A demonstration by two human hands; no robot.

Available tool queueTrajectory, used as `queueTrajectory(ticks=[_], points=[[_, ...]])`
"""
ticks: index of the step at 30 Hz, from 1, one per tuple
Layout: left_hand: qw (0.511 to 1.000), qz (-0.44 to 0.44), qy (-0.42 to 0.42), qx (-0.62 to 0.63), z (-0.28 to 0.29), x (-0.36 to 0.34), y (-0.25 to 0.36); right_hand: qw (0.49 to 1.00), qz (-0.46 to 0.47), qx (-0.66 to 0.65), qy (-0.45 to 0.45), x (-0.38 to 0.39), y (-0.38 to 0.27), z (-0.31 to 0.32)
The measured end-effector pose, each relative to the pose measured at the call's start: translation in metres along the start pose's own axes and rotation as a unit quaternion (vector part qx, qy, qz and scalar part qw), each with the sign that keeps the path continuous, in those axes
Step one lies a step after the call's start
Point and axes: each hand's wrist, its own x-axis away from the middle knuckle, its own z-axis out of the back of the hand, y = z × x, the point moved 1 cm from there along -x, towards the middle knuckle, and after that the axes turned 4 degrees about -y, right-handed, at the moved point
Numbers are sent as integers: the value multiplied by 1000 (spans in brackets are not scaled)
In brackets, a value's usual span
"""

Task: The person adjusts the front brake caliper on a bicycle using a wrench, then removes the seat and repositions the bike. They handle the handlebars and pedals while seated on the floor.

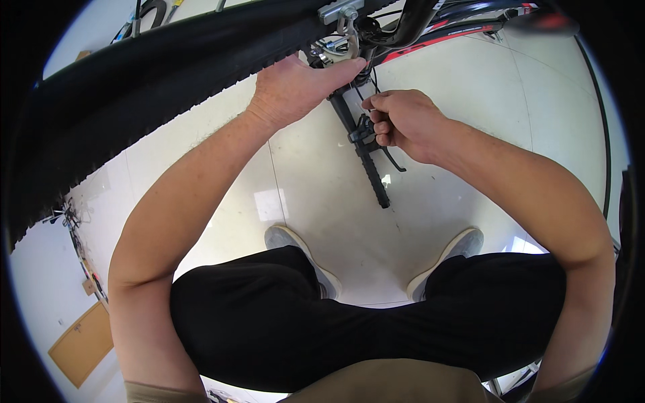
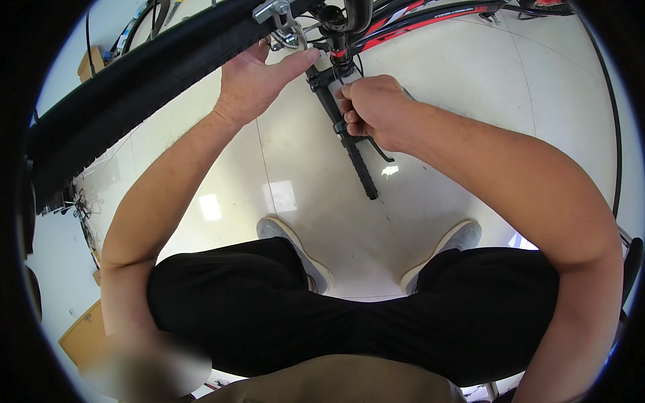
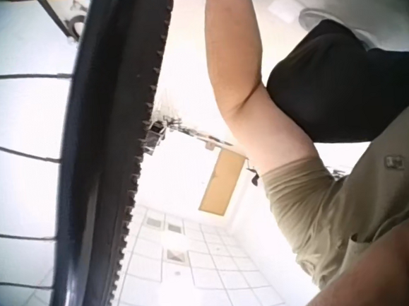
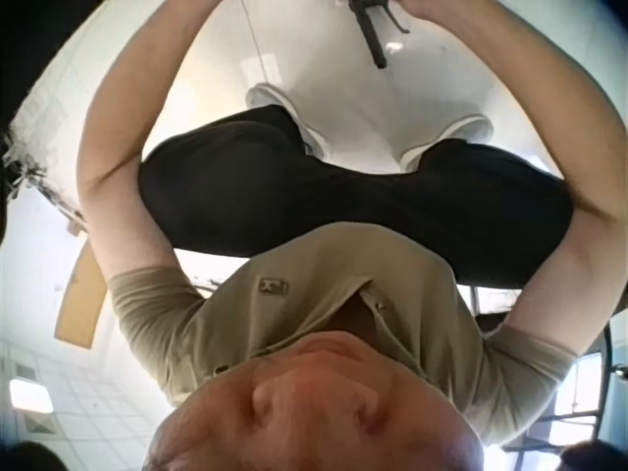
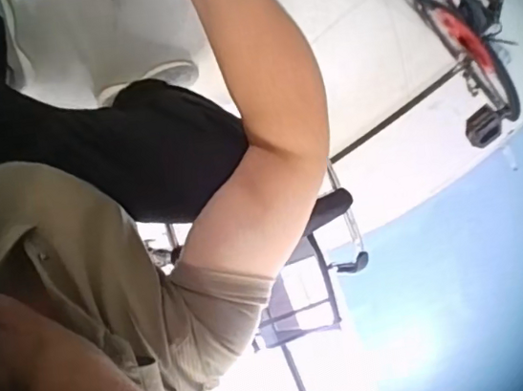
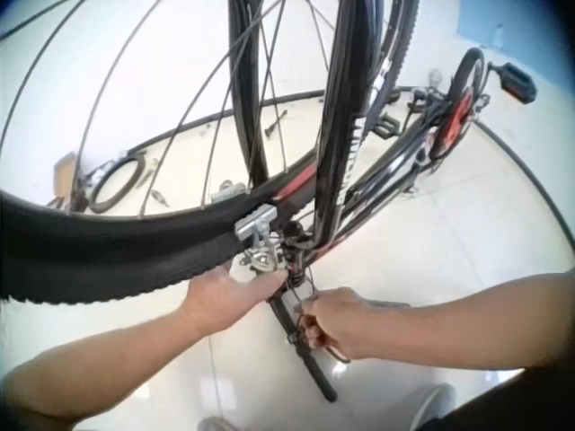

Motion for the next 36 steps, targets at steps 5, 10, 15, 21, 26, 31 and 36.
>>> queueTrajectory(ticks=[5,10,15,21,26,31,36], points=[[1000,-20,7,-3,-1,2,7,1000,-4,-8,6,-7,6,5],[999,-31,13,28,-4,0,2,1000,-2,-10,14,-5,2,3],[999,-27,14,42,-14,-5,5,999,20,-22,34,-3,-3,15],[978,-105,71,167,-34,-13,-4,992,89,-74,54,9,-24,34],[968,-125,57,212,-33,-15,-5,982,155,-94,47,14,-44,50],[992,-65,21,106,-25,-12,-5,975,195,-106,30,9,-60,53],[965,-113,68,228,-37,-13,-4,978,177,-114,-2,14,-68,45]])
